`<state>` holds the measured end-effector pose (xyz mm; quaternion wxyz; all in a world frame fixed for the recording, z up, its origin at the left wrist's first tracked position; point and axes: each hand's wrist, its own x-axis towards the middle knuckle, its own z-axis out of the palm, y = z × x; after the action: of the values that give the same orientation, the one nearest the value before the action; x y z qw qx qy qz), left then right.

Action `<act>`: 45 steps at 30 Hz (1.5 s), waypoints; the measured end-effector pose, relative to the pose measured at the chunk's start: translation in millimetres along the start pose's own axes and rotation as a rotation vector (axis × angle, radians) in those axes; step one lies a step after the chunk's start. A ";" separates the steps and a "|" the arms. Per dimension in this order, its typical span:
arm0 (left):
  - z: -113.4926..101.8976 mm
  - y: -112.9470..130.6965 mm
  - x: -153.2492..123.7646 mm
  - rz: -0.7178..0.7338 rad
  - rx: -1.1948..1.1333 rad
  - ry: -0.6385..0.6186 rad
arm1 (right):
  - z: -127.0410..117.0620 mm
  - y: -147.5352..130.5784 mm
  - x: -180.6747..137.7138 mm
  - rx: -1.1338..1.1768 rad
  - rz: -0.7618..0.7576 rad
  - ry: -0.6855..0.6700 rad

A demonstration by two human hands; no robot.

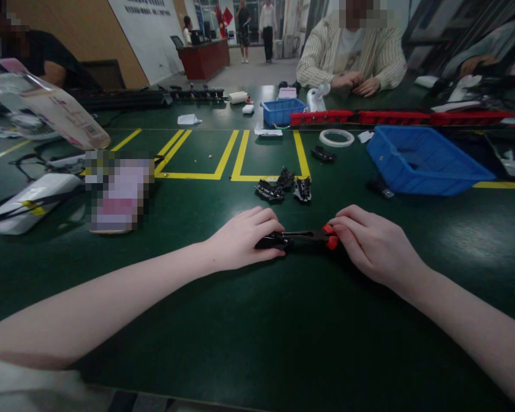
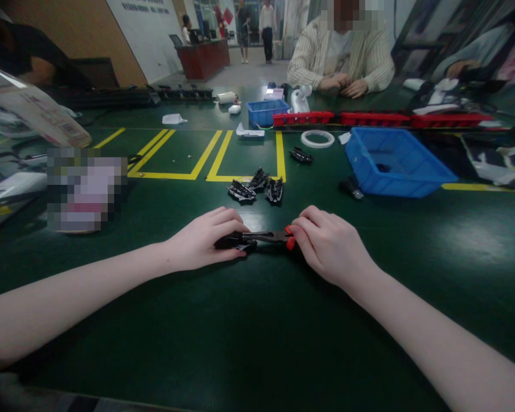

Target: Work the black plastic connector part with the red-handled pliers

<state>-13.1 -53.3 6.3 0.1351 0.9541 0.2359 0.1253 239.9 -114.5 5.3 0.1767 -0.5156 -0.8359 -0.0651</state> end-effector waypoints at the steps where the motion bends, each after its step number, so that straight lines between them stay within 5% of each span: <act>1: 0.0 0.0 0.1 0.000 -0.001 0.000 | 0.3 0.1 0.3 -0.011 -0.005 -0.003; 18: -0.9 3.7 -0.8 -0.126 0.002 -0.071 | -0.1 -2.0 0.7 -0.031 -0.091 0.053; 31: -3.0 -0.6 -2.9 -0.050 -0.041 -0.105 | 3.0 2.7 -1.1 -0.120 -0.189 0.056; 45: -3.1 1.0 -3.0 -0.040 -0.037 -0.113 | 5.3 0.5 -3.0 0.069 -0.112 0.068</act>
<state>-16.1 -55.0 8.9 0.1684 0.9521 0.2448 0.0729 240.3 -115.2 -0.8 0.2188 -0.4589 -0.8588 -0.0634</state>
